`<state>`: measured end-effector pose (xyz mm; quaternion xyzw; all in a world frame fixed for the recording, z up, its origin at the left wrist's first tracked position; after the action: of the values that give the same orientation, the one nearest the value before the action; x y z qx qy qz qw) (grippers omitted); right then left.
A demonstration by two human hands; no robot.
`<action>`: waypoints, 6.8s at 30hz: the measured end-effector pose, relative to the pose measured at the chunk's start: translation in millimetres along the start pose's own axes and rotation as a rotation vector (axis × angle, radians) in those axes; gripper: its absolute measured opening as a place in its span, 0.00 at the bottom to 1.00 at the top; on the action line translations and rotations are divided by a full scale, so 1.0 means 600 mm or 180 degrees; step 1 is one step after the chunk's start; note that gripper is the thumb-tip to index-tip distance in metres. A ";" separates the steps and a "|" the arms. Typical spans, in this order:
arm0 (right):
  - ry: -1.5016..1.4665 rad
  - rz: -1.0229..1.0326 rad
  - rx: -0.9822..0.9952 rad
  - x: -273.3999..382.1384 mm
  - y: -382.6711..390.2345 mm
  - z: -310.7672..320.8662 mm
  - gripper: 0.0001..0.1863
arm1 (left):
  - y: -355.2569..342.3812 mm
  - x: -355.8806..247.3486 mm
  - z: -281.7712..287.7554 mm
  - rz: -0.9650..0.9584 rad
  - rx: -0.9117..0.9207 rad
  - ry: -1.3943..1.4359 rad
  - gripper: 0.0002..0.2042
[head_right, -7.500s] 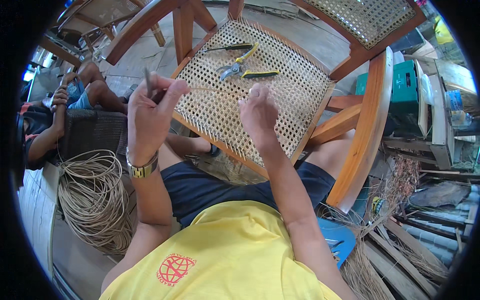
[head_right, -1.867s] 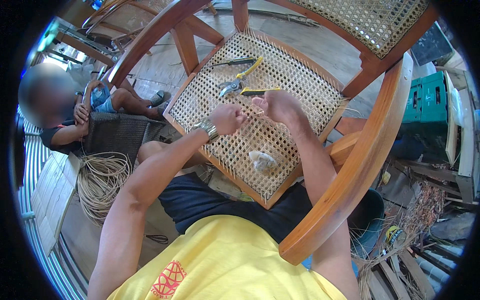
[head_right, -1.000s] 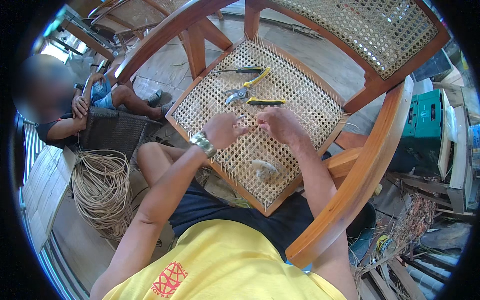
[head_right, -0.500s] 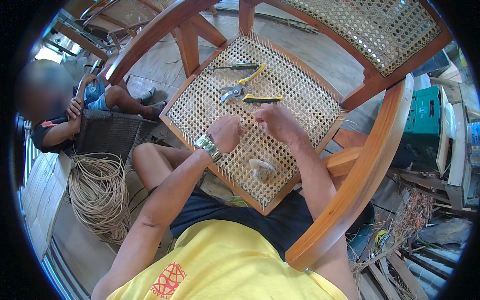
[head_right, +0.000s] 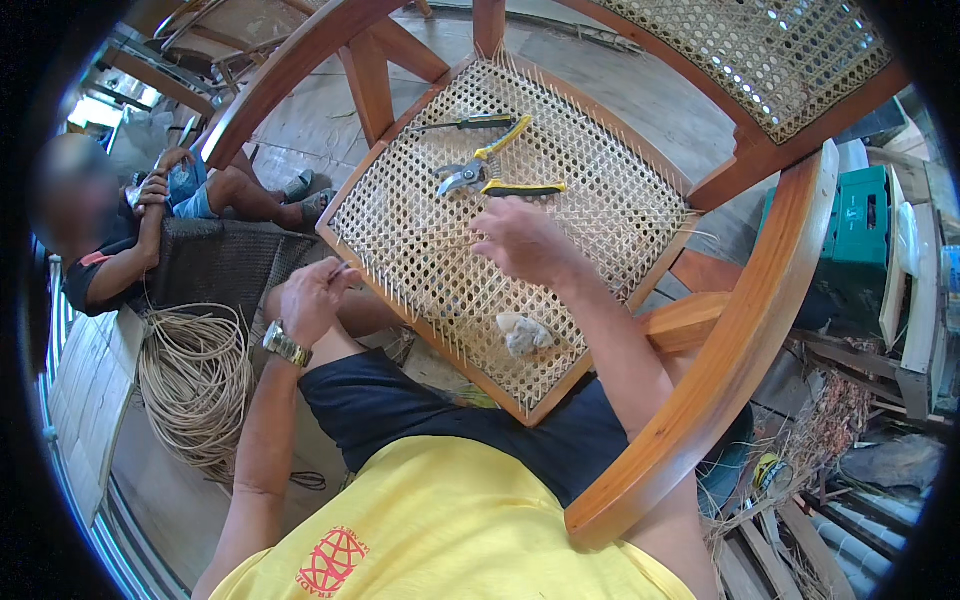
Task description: The person is weaving a rattan or cane seat onto a wooden chair frame.
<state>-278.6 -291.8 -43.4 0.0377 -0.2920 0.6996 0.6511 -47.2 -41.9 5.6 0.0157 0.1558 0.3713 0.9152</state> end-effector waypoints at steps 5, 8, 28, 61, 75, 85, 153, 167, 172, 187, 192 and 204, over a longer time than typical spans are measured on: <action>-0.0854 0.0400 -0.0374 0.069 -0.070 -0.028 0.07 | -0.009 0.017 0.021 0.0569 -0.0009 -0.0305 0.16; -0.3291 -0.0306 -0.0829 0.083 -0.060 0.023 0.09 | -0.043 0.029 0.003 0.0486 0.0655 -0.0089 0.14; 0.0466 -0.1753 0.0007 0.011 0.020 0.093 0.07 | -0.121 -0.235 -0.138 -0.0424 0.2195 -0.0287 0.18; 0.1298 -0.0964 0.0574 0.021 -0.006 0.016 0.07 | -0.108 -0.241 -0.159 0.0251 0.2189 0.0659 0.30; -0.0230 -0.1126 0.0279 0.005 -0.011 0.004 0.05 | 0.051 -0.016 0.081 0.0314 -0.0662 -0.0300 0.19; -0.3425 -0.0297 -0.1473 0.035 -0.039 0.079 0.10 | -0.021 -0.103 0.051 0.0113 0.0219 0.1307 0.14; -0.0630 -0.1243 -0.0084 -0.038 -0.007 0.001 0.09 | -0.082 -0.214 -0.111 0.0866 0.2046 0.1868 0.39; 0.1207 -0.0853 0.0648 0.023 -0.032 0.008 0.07 | -0.104 -0.209 -0.138 0.0328 0.2013 0.0679 0.30; 0.1381 -0.0556 0.0593 0.027 -0.029 0.002 0.03 | -0.074 -0.187 -0.115 0.0133 0.0898 -0.0040 0.25; -0.3529 -0.0750 -0.0395 0.057 -0.083 -0.019 0.10 | 0.039 -0.069 0.141 0.0259 0.0271 0.1348 0.17; -0.3326 -0.0936 -0.1383 0.028 -0.056 0.049 0.06 | -0.024 -0.115 0.015 0.0367 0.0834 0.1316 0.16; -0.0350 -0.1753 0.0128 -0.017 -0.029 0.023 0.09 | -0.084 -0.200 -0.101 -0.0338 0.1014 -0.0452 0.14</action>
<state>-265.1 -307.6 -30.4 0.1663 -0.2917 0.4989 0.7990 -112.1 -165.8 -26.5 0.1785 0.1482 0.2910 0.9282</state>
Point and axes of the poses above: each hand's wrist, its own y-axis away from the middle knuckle, its own z-axis out of the back of the hand, x = y × z, the point moved 1 cm from there along -y, towards the middle knuckle, and after that the axes turned 14 degrees about z, right-handed, at the moved point
